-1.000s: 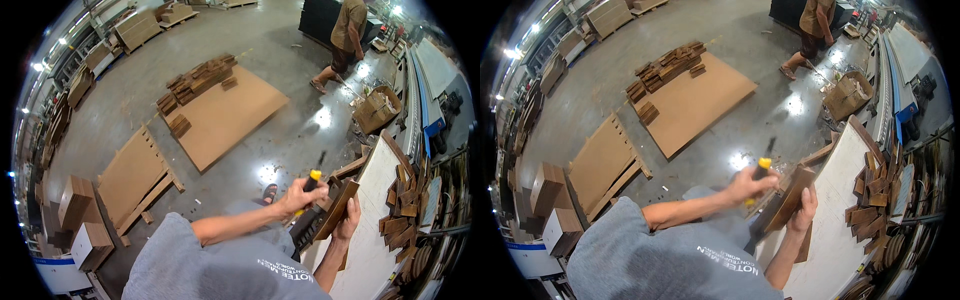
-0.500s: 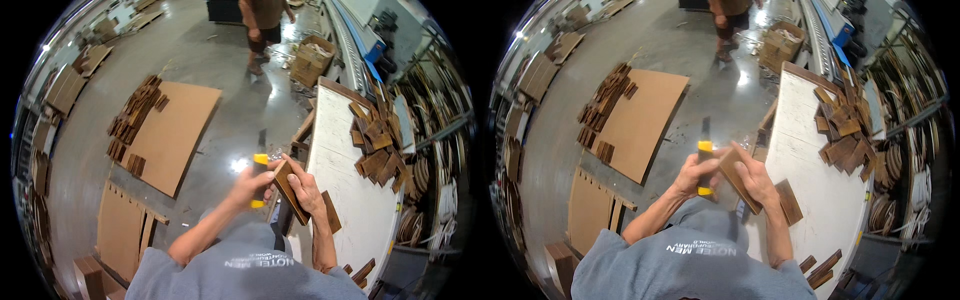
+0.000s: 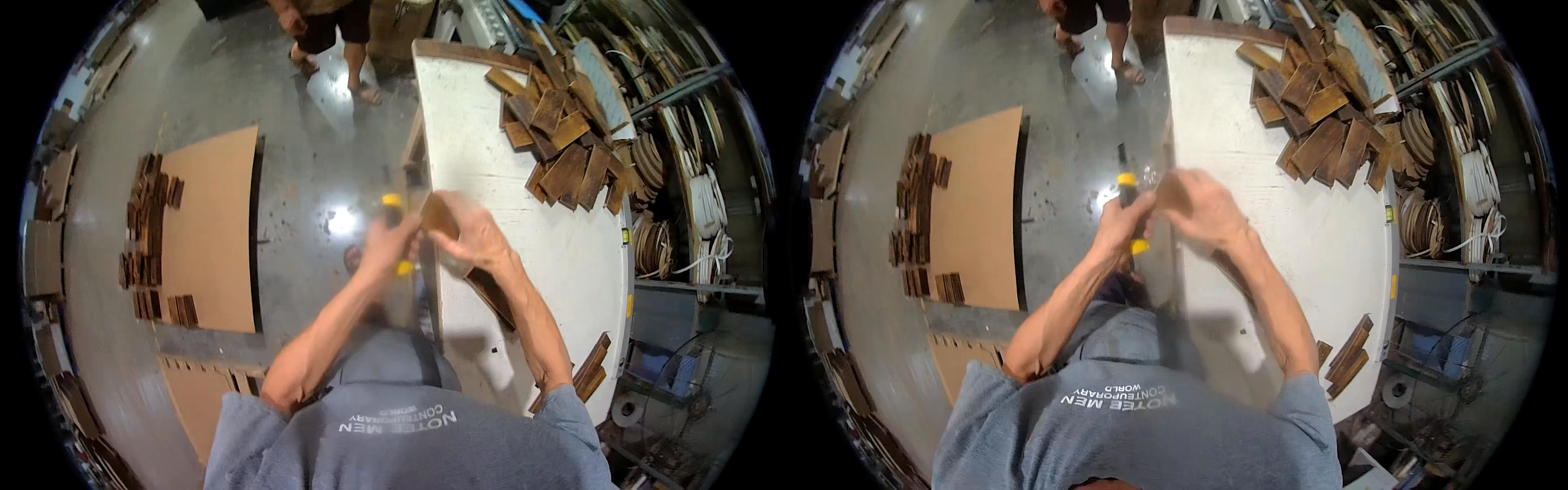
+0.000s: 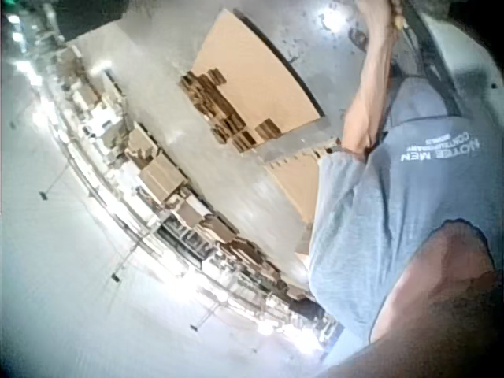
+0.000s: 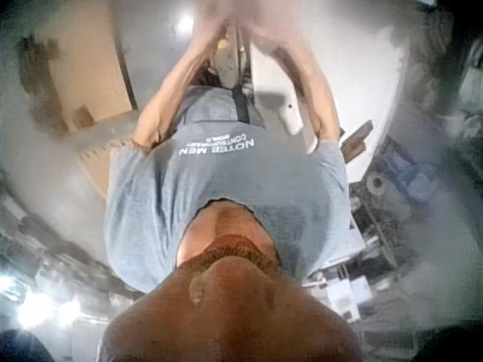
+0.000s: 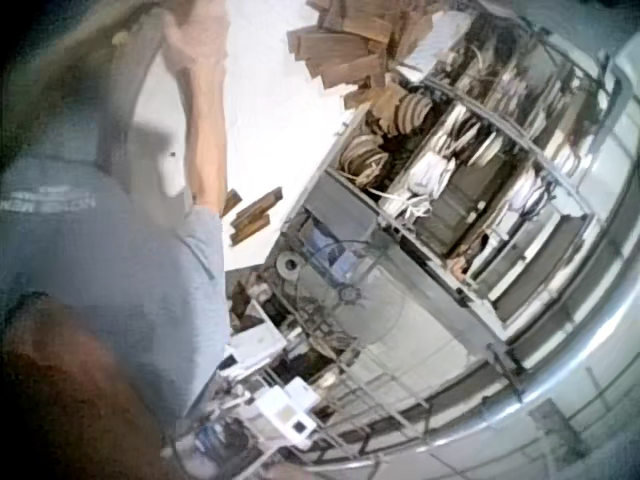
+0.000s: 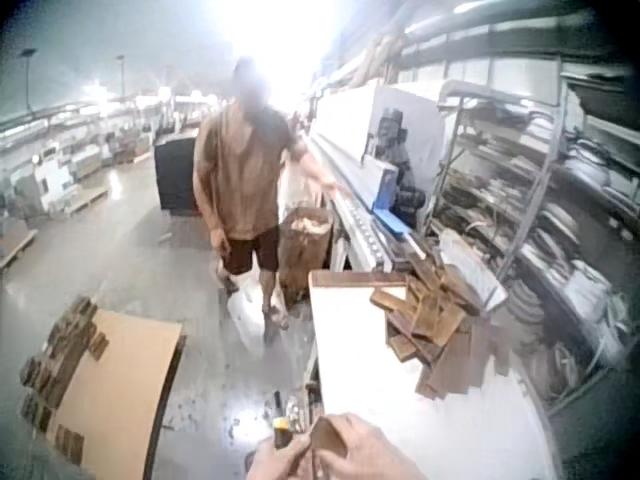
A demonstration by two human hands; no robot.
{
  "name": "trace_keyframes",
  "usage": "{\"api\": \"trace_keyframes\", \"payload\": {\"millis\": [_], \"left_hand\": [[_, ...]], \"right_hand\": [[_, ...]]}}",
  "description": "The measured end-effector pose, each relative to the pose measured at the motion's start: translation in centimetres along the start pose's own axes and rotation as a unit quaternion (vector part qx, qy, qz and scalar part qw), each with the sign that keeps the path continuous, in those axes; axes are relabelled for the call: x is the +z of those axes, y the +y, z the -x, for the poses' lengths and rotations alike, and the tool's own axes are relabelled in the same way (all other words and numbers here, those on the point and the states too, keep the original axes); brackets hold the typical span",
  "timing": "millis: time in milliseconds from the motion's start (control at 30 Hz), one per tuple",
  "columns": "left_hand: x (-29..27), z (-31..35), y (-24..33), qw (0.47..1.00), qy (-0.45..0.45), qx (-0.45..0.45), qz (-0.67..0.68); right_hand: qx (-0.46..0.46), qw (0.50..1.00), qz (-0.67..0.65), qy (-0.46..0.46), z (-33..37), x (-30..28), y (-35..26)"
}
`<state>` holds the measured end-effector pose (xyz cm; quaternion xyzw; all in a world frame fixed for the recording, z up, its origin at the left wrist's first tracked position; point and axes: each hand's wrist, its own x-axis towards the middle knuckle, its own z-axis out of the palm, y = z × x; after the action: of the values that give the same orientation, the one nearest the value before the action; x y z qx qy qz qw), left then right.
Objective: The person groups wood blocks on a table, moves them to a cardboard board on the floor, and uses a hand tool with a yellow handle to scrape the edges of individual pieces.
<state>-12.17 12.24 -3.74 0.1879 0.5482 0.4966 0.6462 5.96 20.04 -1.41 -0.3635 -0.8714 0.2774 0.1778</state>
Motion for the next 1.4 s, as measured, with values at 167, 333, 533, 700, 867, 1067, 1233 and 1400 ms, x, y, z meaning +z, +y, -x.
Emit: {"api": "trace_keyframes", "payload": {"millis": [167,333,533,700,867,1067,1233,1400], "left_hand": [[-4.0,-1.0,-2.6,0.993,-0.033,-0.091,0.069],[-4.7,1.3,-3.7,0.989,-0.029,-0.105,0.098],[-4.3,2.0,-3.6,0.989,-0.098,-0.096,0.063],[-3.5,1.5,-3.7,0.978,-0.094,-0.179,0.049],[-2.1,2.1,-2.7,0.986,-0.057,-0.149,0.048],[-2.9,1.3,-3.6,0.983,-0.055,-0.172,0.013],[-3.2,1.1,-3.5,0.984,-0.068,-0.156,-0.043],[-5.9,-0.6,-11.4,0.985,-0.083,-0.093,-0.116]], "right_hand": [[-0.006,0.996,0.073,0.054,-0.5,4.0,5.8],[0.022,0.994,0.092,0.046,0.1,6.0,5.8],[0.009,0.996,0.079,0.030,-0.9,6.7,5.7],[0.019,0.996,0.087,0.031,-0.5,6.9,6.3],[0.019,0.995,0.094,0.023,-0.8,6.8,6.2],[0.026,0.996,0.082,0.017,-0.9,6.7,6.2],[0.021,0.997,0.074,0.020,-0.8,6.8,6.6],[0.022,0.997,0.072,0.013,-0.5,7.2,6.7]]}}
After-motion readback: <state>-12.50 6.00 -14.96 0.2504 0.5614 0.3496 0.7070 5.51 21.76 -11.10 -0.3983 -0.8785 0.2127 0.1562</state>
